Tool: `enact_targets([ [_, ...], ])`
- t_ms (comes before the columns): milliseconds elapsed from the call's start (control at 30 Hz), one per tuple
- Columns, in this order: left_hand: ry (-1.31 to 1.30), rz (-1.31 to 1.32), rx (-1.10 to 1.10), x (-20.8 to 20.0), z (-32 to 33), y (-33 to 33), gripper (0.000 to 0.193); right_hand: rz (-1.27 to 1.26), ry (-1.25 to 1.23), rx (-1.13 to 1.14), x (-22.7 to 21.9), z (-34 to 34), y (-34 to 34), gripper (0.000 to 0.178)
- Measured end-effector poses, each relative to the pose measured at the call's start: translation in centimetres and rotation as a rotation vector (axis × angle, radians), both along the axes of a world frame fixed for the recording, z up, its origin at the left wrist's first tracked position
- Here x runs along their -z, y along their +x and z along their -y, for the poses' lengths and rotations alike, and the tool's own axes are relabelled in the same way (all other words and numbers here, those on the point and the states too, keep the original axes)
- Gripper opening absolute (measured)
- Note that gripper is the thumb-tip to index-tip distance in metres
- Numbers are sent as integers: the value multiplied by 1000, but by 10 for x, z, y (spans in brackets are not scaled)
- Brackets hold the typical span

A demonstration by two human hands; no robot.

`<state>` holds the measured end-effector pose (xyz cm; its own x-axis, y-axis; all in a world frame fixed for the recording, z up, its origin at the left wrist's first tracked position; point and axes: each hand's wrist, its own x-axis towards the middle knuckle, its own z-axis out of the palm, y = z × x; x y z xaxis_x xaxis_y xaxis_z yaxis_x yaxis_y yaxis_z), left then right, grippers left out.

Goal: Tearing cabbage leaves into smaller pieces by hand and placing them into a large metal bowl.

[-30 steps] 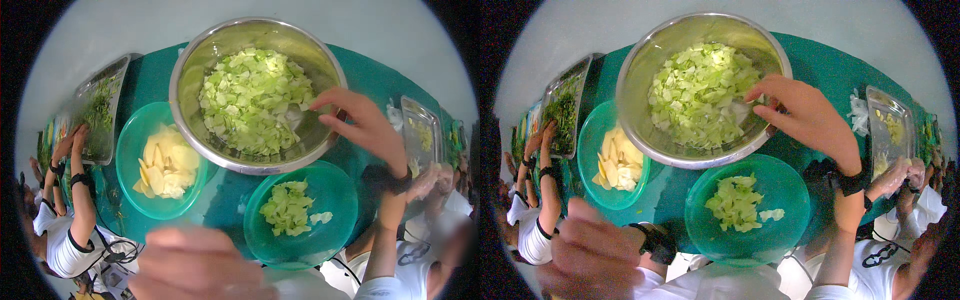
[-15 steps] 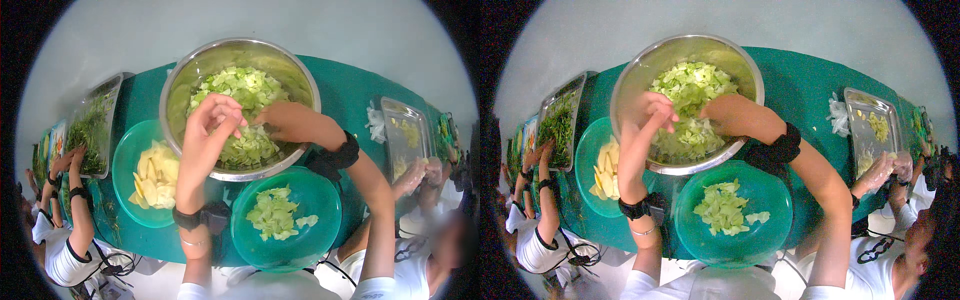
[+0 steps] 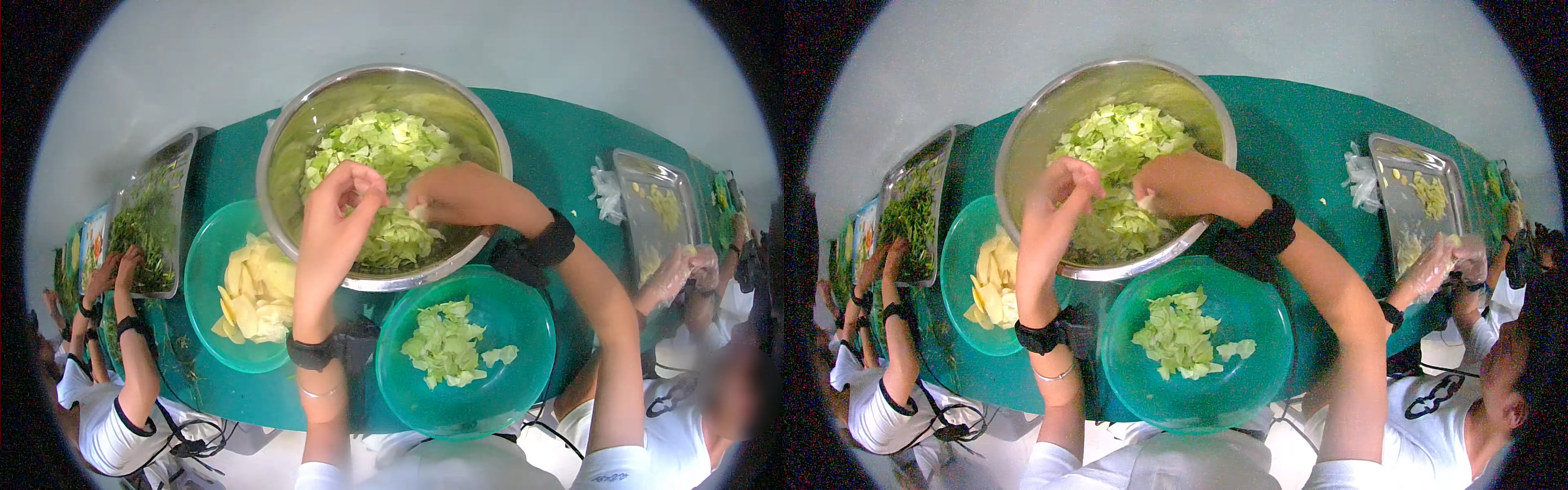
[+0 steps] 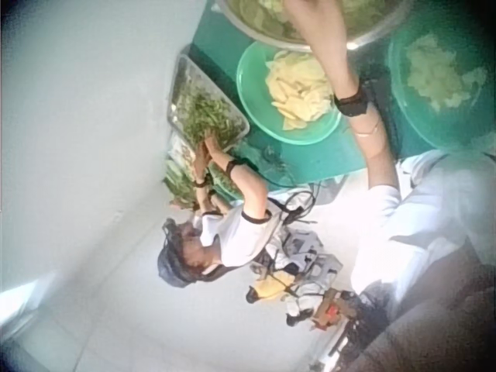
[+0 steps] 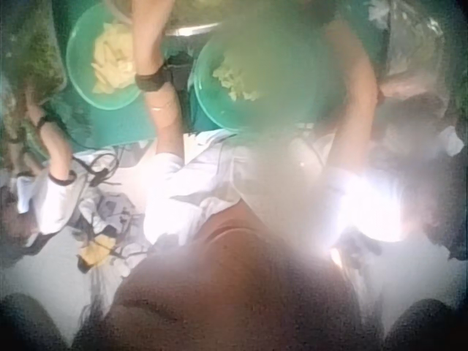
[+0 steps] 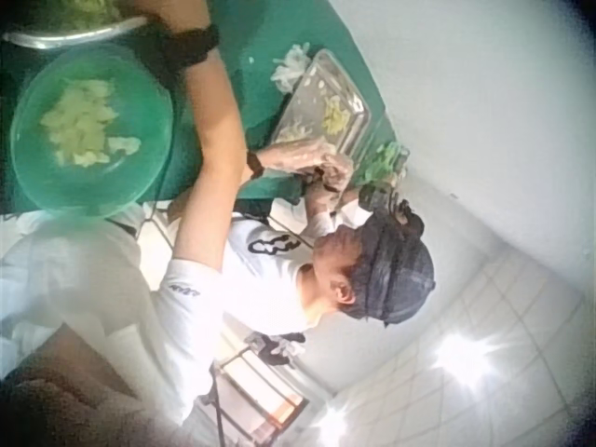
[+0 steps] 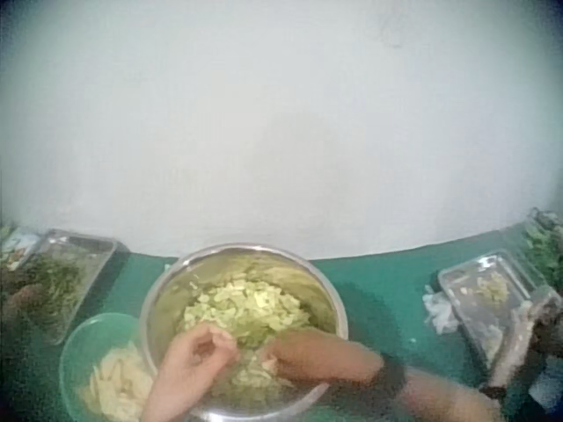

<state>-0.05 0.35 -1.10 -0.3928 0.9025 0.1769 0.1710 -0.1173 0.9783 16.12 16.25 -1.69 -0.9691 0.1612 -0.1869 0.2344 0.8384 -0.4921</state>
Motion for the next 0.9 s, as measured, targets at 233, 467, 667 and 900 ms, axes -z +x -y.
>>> enact_targets([
  [233, -47, -224, -38, 6, 1, 2, 11, -174, 105, 103, 3, 2, 0, 19],
  [467, -101, -278, -24, 5, 4, 3, 12, -300, 124, 244, 1, 6, -1, 17],
  [667, -75, -260, -67, 7, 2, 5, 13, -31, 457, 191, 16, 1, 4, 13],
  [900, -74, -244, -14, 7, 4, 3, 13, -30, 466, 171, 14, 2, 4, 10],
])
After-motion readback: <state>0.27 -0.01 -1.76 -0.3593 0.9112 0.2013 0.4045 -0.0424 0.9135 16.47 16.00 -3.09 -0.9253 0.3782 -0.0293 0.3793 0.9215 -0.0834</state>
